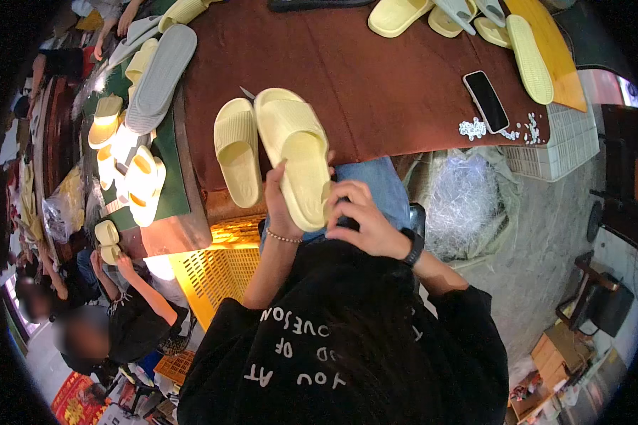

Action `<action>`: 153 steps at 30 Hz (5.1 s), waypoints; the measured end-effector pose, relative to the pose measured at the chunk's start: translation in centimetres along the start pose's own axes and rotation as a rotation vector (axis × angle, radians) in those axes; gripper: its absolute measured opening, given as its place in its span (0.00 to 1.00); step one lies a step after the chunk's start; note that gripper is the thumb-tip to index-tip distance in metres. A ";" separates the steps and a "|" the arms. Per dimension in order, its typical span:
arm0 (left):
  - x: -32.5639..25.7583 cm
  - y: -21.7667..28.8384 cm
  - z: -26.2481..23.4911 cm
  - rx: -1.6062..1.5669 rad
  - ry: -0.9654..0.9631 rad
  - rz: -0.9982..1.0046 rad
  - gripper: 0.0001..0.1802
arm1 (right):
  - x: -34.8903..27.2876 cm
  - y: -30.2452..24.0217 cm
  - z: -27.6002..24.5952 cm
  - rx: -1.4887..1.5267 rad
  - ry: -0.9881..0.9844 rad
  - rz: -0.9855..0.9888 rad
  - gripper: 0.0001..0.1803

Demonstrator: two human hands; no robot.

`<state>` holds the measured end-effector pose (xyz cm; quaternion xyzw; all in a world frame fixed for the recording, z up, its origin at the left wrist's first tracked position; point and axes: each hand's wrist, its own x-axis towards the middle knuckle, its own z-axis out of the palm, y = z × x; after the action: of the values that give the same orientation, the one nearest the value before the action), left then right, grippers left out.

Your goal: Trim excess material and inspect manufactured slides at a factory workstation.

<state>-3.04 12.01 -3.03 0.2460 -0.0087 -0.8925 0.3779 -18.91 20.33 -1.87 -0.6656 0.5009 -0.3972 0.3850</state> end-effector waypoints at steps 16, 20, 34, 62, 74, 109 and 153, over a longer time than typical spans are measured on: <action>-0.1 0.2 -2.4 0.099 0.032 -0.033 0.38 | -9.4 26.7 -25.6 -0.768 1.442 1.018 0.33; -0.9 1.2 -1.9 0.122 0.062 -0.033 0.39 | -6.5 26.9 -25.5 -0.398 1.656 1.500 0.35; -0.9 0.2 -9.2 -0.091 -0.367 -0.762 0.40 | 1.5 7.9 -4.5 0.392 0.065 0.455 0.20; -3.4 19.1 -12.7 0.956 0.516 0.948 0.15 | 11.0 2.2 7.9 0.915 0.076 0.412 0.22; 0.4 34.1 -13.2 0.384 0.232 1.114 0.22 | 22.2 12.7 1.6 -0.621 0.160 -0.118 0.15; 26.5 4.6 4.1 2.505 0.100 1.067 0.43 | 4.4 12.5 -7.1 -0.487 0.654 0.607 0.20; -1.1 9.3 -6.3 1.661 0.466 1.003 0.08 | 3.2 4.1 2.6 0.896 -0.117 0.299 0.30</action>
<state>6.70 7.19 -6.19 0.5693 -0.6585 -0.2699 0.4117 -17.38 16.75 -6.13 -0.3759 0.3480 -0.4760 0.7148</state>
